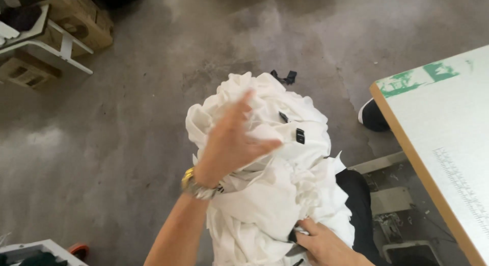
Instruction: Trimming excess thread and fabric from a stack of white garments using scissors.
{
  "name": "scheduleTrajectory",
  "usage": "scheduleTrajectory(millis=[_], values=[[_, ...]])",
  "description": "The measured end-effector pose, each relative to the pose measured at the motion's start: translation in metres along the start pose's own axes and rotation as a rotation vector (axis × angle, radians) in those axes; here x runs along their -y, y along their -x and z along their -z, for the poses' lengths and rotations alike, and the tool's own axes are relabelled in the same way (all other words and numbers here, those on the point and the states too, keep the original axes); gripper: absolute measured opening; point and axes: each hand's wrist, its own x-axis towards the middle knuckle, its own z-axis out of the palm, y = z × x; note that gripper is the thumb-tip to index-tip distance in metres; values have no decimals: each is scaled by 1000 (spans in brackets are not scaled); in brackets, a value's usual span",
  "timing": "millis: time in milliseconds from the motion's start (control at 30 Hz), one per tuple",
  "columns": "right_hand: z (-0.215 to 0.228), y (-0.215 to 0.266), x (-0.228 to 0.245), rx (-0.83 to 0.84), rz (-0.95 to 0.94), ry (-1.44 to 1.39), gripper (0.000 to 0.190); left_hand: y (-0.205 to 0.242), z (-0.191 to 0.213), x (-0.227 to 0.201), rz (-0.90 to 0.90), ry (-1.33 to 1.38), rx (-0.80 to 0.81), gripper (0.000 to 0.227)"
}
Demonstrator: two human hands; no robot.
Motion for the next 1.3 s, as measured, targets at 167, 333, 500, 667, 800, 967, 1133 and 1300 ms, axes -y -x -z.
scheduleTrajectory(millis=[167,333,500,667,800,967,1133,1300], values=[[-24,-15,-83,-236,237,390,42,13,-37,15,-108,-329,205,50],[69,7,3,-15,-227,-79,48,112,-59,23,-392,-280,8,83],[166,8,68,-123,-905,-317,49,168,-62,-22,-375,-381,-127,14],[156,-77,60,-286,-490,-303,69,206,-66,-20,-480,-395,-44,28],[61,-74,46,-110,-266,128,100,132,-19,-44,-389,-172,102,24],[24,-19,81,-85,55,152,63,85,18,-69,-347,35,58,19],[14,10,70,-227,263,424,36,7,-58,9,-24,-490,525,62],[80,40,97,132,-428,-329,38,12,36,99,254,-561,-342,21]])
